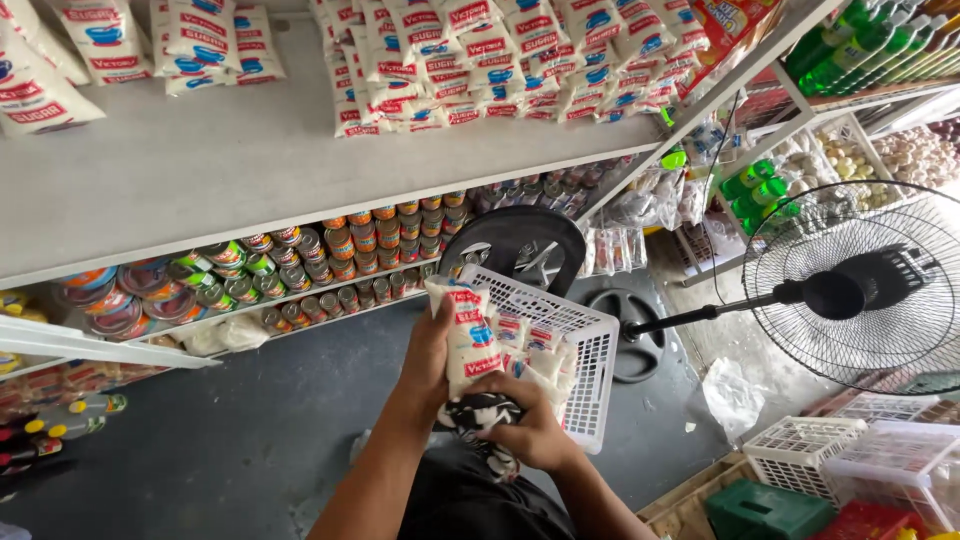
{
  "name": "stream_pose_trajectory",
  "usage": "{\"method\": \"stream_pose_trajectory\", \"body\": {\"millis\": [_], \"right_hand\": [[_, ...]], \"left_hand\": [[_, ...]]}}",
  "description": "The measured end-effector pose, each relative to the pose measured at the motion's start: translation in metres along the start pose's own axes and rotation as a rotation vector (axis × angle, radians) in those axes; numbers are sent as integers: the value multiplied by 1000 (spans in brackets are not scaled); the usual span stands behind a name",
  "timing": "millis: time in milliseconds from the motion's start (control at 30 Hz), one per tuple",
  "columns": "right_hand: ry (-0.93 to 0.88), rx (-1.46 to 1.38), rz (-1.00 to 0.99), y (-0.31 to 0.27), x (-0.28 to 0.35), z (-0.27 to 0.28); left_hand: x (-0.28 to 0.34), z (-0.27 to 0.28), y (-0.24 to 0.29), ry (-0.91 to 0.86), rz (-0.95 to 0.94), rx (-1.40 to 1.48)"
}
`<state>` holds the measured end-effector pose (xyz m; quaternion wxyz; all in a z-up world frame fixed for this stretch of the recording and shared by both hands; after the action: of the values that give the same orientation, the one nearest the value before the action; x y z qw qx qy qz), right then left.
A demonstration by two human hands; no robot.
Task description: Wipe down individual bags of sugar with a cloth and organize them on a grocery store shelf.
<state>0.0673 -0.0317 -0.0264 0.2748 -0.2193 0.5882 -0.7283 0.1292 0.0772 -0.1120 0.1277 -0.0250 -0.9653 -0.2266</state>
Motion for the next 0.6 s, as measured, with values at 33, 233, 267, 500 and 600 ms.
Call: {"method": "stream_pose_trajectory", "body": {"millis": [33,233,267,500,600], "right_hand": [[-3,-241,-47,24,4,4],[156,-950,-261,110,0,38],[282,-966,-359,120,-3,46],[658,-909,-714,264,8,96],[769,-1043,-767,315,32,90]], "left_hand": [[1,0,1,-13,-34,-20],[19,-1,8,-33,-17,-28],[23,-2,11,-44,-9,-23],[51,-28,40,-106,79,-40],[55,-5,41,-103,116,-42]]}}
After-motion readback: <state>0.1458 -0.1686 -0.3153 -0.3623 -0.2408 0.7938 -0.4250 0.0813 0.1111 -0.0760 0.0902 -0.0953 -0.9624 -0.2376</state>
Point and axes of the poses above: each hand's wrist, its own x-axis away from the middle knuckle, its own z-axis out of the back of the hand, y = z × x, the point moved 10 cm from there along -x, towards the middle knuckle, and after that the axes turned 6 degrees about -z, right-handed, at the moved point
